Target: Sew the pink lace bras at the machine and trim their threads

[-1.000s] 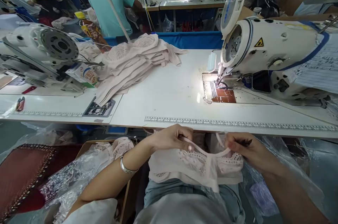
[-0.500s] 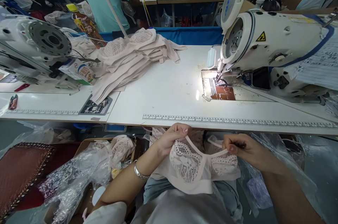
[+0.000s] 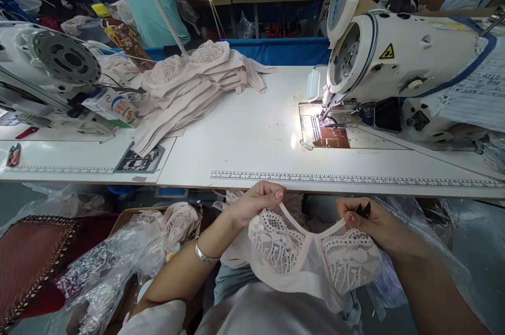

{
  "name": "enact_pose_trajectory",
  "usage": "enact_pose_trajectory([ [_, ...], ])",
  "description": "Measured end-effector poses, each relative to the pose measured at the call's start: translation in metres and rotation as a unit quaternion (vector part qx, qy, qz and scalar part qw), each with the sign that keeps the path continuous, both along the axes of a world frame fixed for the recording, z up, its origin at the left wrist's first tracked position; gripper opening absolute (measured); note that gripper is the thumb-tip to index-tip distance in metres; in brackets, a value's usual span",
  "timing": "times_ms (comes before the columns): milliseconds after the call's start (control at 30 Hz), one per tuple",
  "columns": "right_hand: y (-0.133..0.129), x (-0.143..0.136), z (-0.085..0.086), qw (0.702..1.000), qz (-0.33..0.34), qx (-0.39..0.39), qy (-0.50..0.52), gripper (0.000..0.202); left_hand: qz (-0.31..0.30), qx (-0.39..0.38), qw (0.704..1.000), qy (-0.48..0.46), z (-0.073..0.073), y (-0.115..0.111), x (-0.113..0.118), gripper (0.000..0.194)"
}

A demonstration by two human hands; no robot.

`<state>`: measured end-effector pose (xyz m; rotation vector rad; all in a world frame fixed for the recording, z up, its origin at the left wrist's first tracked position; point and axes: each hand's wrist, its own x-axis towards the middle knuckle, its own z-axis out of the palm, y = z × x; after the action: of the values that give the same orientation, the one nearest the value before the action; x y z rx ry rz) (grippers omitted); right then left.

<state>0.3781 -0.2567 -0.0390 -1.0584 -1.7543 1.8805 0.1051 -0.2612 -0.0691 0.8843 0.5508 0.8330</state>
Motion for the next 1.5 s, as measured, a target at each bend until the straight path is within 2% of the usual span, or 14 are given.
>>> enact_pose_trajectory([
  [333, 0.002, 0.002, 0.003, 1.000, 0.016, 0.011, -0.008, 0.058, -0.029, 0.034, 0.999, 0.025, 0.002, 0.004, -0.003, 0.061],
  [667, 0.000, 0.002, 0.007, 1.000, 0.002, 0.006, 0.003, 0.057, -0.012, 0.022, 0.998, 0.062, 0.005, 0.007, 0.000, 0.066],
  [767, -0.002, 0.002, 0.006, 0.999, -0.033, -0.018, 0.025, 0.055, 0.086, 0.031, 0.991, 0.099, 0.010, 0.005, 0.001, 0.052],
  [867, -0.004, 0.003, 0.003, 0.990, -0.102, -0.061, 0.073, 0.054, 0.271, 0.154, 0.940, 0.136, 0.021, -0.012, -0.003, 0.022],
  [900, -0.005, 0.003, 0.002, 0.984, -0.128, -0.083, 0.093, 0.055, 0.285, 0.202, 0.928, 0.133, 0.025, -0.023, -0.006, 0.016],
  [933, -0.006, 0.002, 0.002, 0.976, -0.152, -0.105, 0.113, 0.056, 0.245, 0.236, 0.933, 0.115, 0.028, -0.035, -0.007, 0.015],
  [967, -0.007, 0.001, 0.003, 0.968, -0.176, -0.125, 0.132, 0.058, 0.132, 0.241, 0.956, 0.104, 0.030, -0.048, -0.008, 0.023],
  [1000, -0.008, -0.001, 0.004, 0.959, -0.197, -0.137, 0.150, 0.059, -0.025, 0.244, 0.965, 0.095, 0.031, -0.060, -0.008, 0.038],
  [1033, -0.009, -0.004, 0.005, 0.953, -0.212, -0.140, 0.167, 0.060, -0.127, 0.240, 0.958, 0.093, 0.029, -0.072, -0.006, 0.049],
  [1100, -0.012, -0.011, 0.009, 0.945, -0.229, -0.131, 0.195, 0.061, -0.198, 0.190, 0.952, 0.136, 0.022, -0.090, 0.001, 0.057],
  [1233, -0.024, -0.023, 0.015, 0.943, -0.235, -0.092, 0.217, 0.061, -0.087, 0.143, 0.976, 0.138, 0.004, -0.105, 0.023, 0.063],
  [1333, -0.035, -0.027, 0.019, 0.956, -0.180, -0.062, 0.222, 0.061, 0.014, 0.144, 0.984, 0.105, 0.004, -0.098, 0.034, 0.073],
  [1433, -0.038, -0.027, 0.024, 0.978, -0.108, -0.014, 0.180, 0.060, 0.108, 0.076, 0.989, -0.068, 0.021, -0.077, 0.035, 0.094],
  [1500, -0.033, -0.026, 0.029, 0.989, -0.089, 0.042, 0.112, 0.058, 0.148, 0.005, 0.964, -0.222, 0.035, -0.060, 0.030, 0.088],
])
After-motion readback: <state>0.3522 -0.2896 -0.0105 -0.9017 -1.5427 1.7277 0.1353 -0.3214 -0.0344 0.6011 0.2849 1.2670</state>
